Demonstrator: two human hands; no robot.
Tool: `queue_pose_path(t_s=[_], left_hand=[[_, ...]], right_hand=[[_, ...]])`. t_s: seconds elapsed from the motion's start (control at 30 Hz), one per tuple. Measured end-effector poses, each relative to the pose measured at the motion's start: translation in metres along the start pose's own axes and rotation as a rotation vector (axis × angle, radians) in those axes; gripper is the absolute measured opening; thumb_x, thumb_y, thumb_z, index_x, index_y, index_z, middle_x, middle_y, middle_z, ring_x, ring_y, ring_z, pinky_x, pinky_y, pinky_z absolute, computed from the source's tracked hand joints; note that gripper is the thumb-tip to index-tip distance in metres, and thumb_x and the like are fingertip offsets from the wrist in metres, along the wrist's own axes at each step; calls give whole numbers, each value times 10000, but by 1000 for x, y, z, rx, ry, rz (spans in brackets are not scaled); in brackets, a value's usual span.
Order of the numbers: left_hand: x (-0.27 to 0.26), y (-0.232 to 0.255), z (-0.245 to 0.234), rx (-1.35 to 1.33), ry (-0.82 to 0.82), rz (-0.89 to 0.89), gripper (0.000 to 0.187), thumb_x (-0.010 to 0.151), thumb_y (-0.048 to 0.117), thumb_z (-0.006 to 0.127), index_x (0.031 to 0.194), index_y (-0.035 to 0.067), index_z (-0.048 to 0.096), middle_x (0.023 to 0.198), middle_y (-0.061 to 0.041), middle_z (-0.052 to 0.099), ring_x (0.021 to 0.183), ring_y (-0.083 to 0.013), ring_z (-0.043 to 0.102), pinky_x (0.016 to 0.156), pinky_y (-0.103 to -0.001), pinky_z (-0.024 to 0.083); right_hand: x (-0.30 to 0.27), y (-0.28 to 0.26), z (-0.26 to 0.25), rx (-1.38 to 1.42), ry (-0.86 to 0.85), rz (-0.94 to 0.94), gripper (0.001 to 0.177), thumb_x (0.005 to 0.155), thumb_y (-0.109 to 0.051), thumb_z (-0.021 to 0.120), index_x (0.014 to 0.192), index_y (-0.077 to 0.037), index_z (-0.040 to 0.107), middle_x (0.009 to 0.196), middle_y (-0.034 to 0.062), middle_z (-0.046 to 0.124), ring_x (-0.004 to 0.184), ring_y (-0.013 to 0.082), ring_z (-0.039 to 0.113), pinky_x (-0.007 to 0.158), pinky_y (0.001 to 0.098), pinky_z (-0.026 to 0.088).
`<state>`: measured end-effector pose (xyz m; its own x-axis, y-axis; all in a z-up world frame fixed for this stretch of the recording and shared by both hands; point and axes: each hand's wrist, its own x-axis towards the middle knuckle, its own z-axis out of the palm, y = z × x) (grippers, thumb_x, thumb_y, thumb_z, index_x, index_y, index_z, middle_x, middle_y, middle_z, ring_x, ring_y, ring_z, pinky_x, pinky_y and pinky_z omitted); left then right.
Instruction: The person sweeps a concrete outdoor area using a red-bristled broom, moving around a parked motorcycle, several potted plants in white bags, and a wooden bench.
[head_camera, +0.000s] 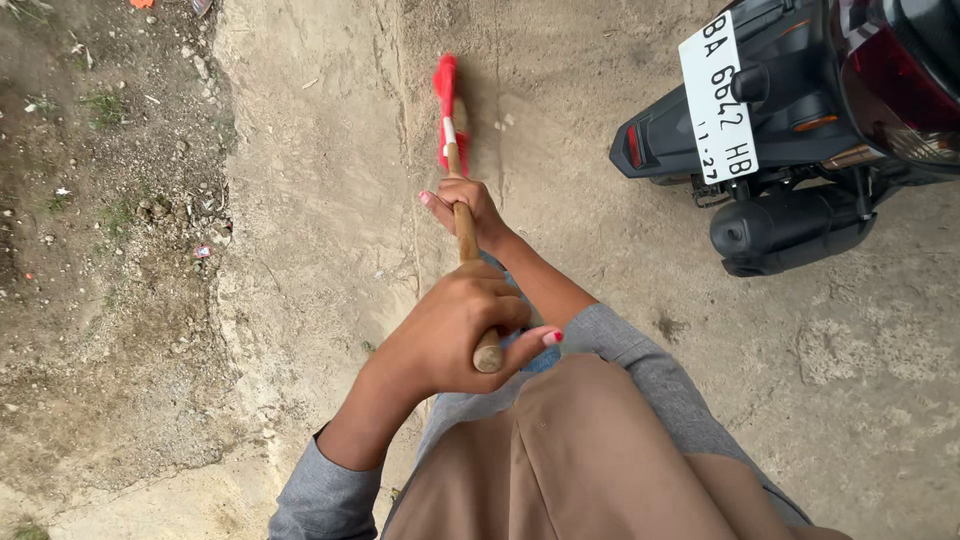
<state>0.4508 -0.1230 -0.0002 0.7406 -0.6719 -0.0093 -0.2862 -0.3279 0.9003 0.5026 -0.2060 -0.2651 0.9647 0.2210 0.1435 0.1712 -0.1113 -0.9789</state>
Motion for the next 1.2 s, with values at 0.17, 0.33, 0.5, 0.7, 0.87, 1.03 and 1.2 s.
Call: queue_pose_path(t_s=[0.17, 0.33, 0.5, 0.7, 0.87, 1.03, 1.2], left_hand=[[38, 7, -13, 164, -213, 125, 497, 879, 375, 752, 527, 77, 566, 527, -122, 523, 562, -348, 556, 604, -484, 426], [22, 32, -82, -108, -274, 280, 539, 861, 520, 750, 614, 94, 532, 587, -63, 482, 619, -290, 551, 622, -412, 402], [25, -8, -84, -493, -149, 188, 717, 833, 675, 695, 661, 67, 357, 642, -58, 371, 628, -263, 448, 644, -387, 346], [-8, -24, -82, -443, -66, 15, 433, 962, 295, 688, 676, 47, 477, 663, -72, 519, 642, -250, 528, 665, -382, 417], [-10, -20, -91, -70, -75, -198, 434, 891, 315, 707, 583, 58, 542, 542, -91, 487, 535, -258, 514, 553, -396, 382], [20, -28, -70, 152, -175, -183, 636, 865, 565, 764, 575, 44, 544, 552, -121, 496, 558, -335, 524, 586, -452, 391], [25, 0, -120, -109, -243, 229, 764, 797, 827, 549, 709, 68, 514, 689, -78, 509, 689, -324, 575, 668, -421, 419]], right_hand=[[44, -28, -3, 43, -63, -148, 454, 982, -68, 709, 626, 2, 437, 598, 63, 412, 666, 206, 386, 610, 349, 393], [14, -80, -27, -40, 45, 45, 483, 978, -91, 726, 600, -2, 437, 585, 88, 427, 634, 223, 384, 616, 368, 386], [-33, -58, -58, -161, 148, 163, 436, 930, -81, 720, 574, -18, 476, 578, 96, 529, 602, 240, 489, 658, 381, 419], [-40, -19, 5, -132, 173, 208, 438, 914, -73, 712, 556, -15, 466, 560, 111, 495, 567, 262, 467, 607, 392, 392], [22, 3, 91, 131, 60, 103, 464, 955, -66, 720, 598, 2, 431, 584, 85, 430, 615, 214, 400, 613, 374, 391], [58, 4, 90, 187, -105, -16, 436, 954, -77, 721, 622, -2, 449, 621, 79, 434, 621, 194, 418, 622, 359, 405], [80, -61, 54, 145, 2, -29, 438, 966, -79, 718, 625, -7, 452, 620, 80, 413, 646, 202, 417, 651, 353, 417]])
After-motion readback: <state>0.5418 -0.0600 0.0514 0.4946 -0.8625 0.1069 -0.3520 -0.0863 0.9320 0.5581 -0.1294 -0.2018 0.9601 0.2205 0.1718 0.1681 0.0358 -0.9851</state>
